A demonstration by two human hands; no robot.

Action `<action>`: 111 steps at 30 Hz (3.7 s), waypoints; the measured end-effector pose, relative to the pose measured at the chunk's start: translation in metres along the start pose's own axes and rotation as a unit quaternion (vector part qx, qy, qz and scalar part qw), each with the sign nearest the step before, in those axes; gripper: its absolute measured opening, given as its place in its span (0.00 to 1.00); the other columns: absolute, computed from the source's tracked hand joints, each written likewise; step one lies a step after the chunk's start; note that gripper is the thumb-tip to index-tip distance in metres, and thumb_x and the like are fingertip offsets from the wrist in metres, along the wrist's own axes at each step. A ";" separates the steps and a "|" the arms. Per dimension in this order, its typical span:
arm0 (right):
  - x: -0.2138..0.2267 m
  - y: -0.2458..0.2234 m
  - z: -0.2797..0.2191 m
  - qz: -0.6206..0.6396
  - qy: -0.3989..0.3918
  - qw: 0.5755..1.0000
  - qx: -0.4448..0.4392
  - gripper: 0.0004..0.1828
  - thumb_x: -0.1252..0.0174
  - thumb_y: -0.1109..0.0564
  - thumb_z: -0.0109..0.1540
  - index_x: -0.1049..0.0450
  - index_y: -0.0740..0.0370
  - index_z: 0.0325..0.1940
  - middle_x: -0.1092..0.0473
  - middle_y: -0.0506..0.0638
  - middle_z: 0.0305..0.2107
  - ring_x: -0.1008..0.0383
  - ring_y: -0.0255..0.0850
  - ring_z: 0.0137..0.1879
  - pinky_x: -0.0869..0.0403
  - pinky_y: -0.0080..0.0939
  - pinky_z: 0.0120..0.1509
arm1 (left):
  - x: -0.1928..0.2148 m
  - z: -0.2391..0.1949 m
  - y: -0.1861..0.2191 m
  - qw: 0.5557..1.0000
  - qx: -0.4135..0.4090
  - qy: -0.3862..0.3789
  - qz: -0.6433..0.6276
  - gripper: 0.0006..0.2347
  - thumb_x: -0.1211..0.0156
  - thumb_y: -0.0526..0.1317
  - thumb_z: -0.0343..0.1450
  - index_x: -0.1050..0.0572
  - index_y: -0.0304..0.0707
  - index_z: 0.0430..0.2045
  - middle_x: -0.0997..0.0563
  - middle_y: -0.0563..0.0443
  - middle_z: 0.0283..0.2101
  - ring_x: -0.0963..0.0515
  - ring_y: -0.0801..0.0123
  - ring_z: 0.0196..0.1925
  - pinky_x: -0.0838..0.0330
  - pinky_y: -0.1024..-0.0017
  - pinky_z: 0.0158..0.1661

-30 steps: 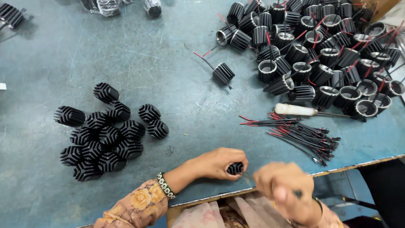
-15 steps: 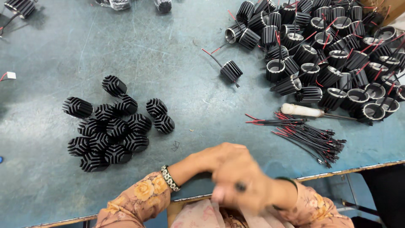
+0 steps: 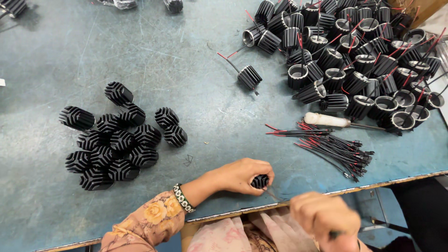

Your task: The person assembles black metal heat sinks for lighting fixtures by inserting red and black wires into the center and then using a green-handled screwdriver to tighten a small screw inside.

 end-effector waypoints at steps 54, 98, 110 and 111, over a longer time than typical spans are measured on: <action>-0.086 0.035 0.008 -0.185 -0.380 0.902 -0.084 0.23 0.50 0.48 0.74 0.38 0.60 0.27 0.40 0.51 0.25 0.37 0.49 0.31 0.42 0.51 0.38 | -0.009 -0.015 -0.008 0.996 -0.003 -0.084 0.033 0.09 0.35 0.39 0.66 0.27 0.47 0.35 0.23 0.61 0.39 0.23 0.73 0.47 0.44 0.53 0.66; -0.044 -0.022 0.001 -0.084 -0.135 0.987 0.003 0.30 0.52 0.47 0.74 0.40 0.60 0.18 0.39 0.50 0.13 0.41 0.45 0.18 0.44 0.49 0.27 | -0.015 -0.011 0.006 0.996 -0.040 -0.065 0.046 0.10 0.34 0.39 0.65 0.27 0.47 0.37 0.22 0.60 0.41 0.23 0.71 0.50 0.45 0.59 0.64; 0.106 -0.070 -0.066 -0.090 0.429 0.869 0.229 0.21 0.50 0.49 0.69 0.42 0.66 0.29 0.46 0.48 0.20 0.48 0.34 0.24 0.45 0.35 0.34 | 0.030 -0.015 0.002 0.996 0.038 0.055 0.059 0.30 0.23 0.48 0.61 0.33 0.45 0.54 0.20 0.56 0.47 0.23 0.64 0.57 0.41 0.61 0.64; 0.111 -0.045 -0.063 0.002 0.429 0.880 0.203 0.19 0.50 0.50 0.69 0.42 0.61 0.28 0.45 0.48 0.21 0.45 0.35 0.26 0.42 0.36 0.37 | 0.036 -0.015 0.004 0.996 0.033 0.059 0.061 0.33 0.23 0.48 0.60 0.35 0.45 0.58 0.20 0.55 0.49 0.24 0.63 0.59 0.42 0.61 0.65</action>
Point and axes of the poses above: each hand's wrist, its own z-axis towards the middle knuckle, its own x-axis out of the back of the hand, y = z × x, the point moved 7 cm from there along z, towards the middle knuckle
